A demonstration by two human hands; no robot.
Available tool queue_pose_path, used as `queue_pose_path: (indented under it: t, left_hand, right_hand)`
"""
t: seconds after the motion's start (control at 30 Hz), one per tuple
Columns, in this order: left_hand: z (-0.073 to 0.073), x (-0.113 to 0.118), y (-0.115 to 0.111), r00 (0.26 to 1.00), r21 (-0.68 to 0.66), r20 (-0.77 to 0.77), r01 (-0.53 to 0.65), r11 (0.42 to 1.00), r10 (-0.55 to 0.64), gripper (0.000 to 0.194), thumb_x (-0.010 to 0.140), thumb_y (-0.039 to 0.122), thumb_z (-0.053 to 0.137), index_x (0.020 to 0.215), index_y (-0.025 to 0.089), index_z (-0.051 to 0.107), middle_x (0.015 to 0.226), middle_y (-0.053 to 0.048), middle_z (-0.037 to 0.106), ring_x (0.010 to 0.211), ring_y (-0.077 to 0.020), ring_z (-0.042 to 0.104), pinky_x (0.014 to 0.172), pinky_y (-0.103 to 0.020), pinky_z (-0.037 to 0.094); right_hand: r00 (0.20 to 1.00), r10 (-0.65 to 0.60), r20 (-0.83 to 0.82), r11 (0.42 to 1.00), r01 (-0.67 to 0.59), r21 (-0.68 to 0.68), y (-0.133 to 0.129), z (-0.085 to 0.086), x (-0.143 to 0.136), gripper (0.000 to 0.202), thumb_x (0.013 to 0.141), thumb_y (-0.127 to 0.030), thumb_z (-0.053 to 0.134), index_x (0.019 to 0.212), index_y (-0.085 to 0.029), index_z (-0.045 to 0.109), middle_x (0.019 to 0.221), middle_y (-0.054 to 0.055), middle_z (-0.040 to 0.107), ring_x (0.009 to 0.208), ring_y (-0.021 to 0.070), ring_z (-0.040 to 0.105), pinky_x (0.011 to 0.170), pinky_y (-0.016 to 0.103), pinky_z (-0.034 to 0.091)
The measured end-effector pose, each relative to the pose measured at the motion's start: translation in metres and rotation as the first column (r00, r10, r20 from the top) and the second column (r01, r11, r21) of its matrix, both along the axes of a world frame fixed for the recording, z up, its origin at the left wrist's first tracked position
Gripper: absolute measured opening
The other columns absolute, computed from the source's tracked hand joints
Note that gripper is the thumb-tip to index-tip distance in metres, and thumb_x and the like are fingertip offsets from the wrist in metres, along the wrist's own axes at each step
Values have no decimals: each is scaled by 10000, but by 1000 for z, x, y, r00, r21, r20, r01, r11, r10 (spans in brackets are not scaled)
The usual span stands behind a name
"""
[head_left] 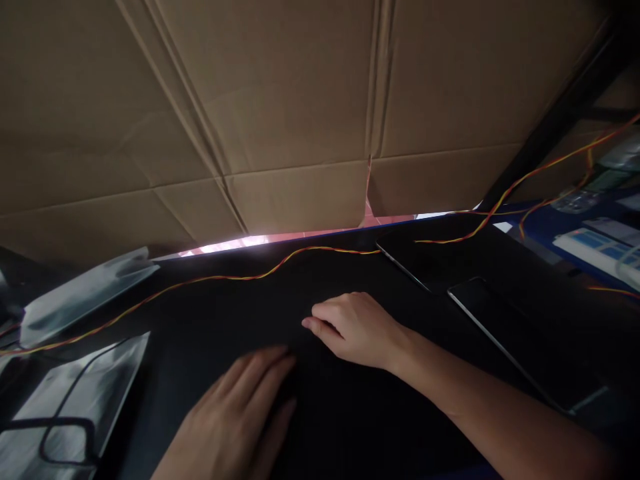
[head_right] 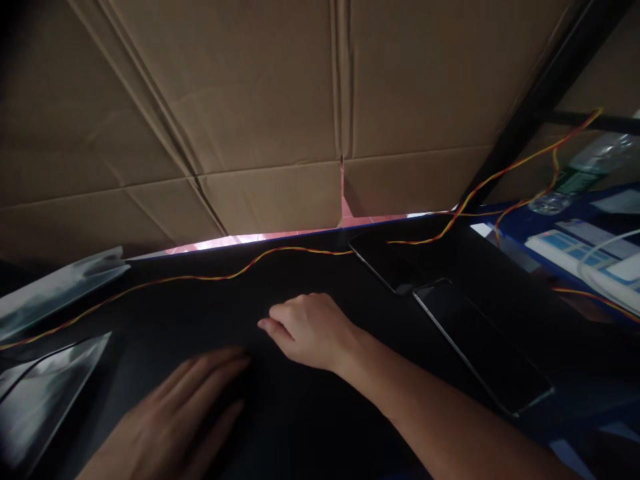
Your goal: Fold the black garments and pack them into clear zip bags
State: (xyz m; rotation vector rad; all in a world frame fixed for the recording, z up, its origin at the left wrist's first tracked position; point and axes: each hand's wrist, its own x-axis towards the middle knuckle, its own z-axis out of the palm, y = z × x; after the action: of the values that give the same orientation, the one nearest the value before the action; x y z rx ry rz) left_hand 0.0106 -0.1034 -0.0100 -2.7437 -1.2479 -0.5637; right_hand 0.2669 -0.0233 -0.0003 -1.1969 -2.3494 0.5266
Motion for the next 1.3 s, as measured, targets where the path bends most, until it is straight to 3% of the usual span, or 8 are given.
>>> queue_pose_path:
  t: [0.13,0.27,0.33,0.4,0.53,0.7,1.07,1.3]
  left_hand:
    - [12,24,79,1000,-103,-9,13,995,-14,429,1092,405,510,1410,163,666,1521,-163,642,1422,-357,614,1153,-552,580]
    - [-12,22,119,998,-146,-42,41,988,-47,668,1104,571,487,1615,142,482,1723,-191,432,1642,-408,318,1303,-674,354]
    - [-22,18,121,995,-170,-71,56,984,-69,730,1101,608,480,1689,191,363,1767,-164,359,1660,-400,265,1313,-701,305]
    - [-25,15,117,991,-181,-97,78,980,-96,775,1094,622,490,1723,222,278,1789,-144,305,1667,-393,239,1315,-710,286]
    - [-18,14,106,972,-229,-130,162,960,-195,873,1088,610,518,1757,234,103,1801,-122,254,1671,-384,214,1324,-699,279]
    - [-17,16,98,969,-241,-117,185,953,-218,983,1067,661,532,1757,217,-10,1811,-127,197,1673,-387,199,1345,-666,249]
    - [-23,9,100,988,-208,-114,78,975,-104,960,1064,723,473,1759,189,82,1803,-162,220,1673,-380,214,1347,-635,268]
    - [-20,-3,107,983,-247,-106,123,961,-153,934,1063,720,483,1763,266,63,1811,-115,211,1672,-382,216,1337,-620,305]
  right_hand:
    - [999,-45,-23,997,46,69,5,-2,2,253,1094,-280,569,872,-194,656,866,8,694,779,153,595,686,305,377]
    - [997,-73,-14,992,74,100,9,-2,3,218,1093,-234,558,930,-179,693,924,32,714,864,182,633,820,345,482]
    - [996,-84,23,990,81,115,10,-3,3,210,1090,-248,564,983,-166,725,1007,65,741,934,211,664,886,381,529]
    - [993,-95,64,989,87,122,10,-7,3,268,1083,-332,596,1189,-133,741,1279,138,740,1177,282,675,1032,454,546]
    - [977,-60,203,998,54,34,8,-21,4,846,1069,-589,561,1661,-12,386,1776,249,292,1665,419,231,1329,645,278]
    - [964,-5,265,1000,11,-19,8,-30,3,873,1096,-590,482,1712,-13,259,1800,199,121,1689,383,52,1358,659,153]
    - [950,57,306,993,-23,-115,12,-20,3,883,1110,-614,425,1725,-25,190,1801,164,49,1689,336,9,1371,609,112]
    - [966,59,250,996,-41,-77,10,-22,6,890,1099,-643,429,1733,-57,214,1797,180,99,1691,341,65,1363,646,146]
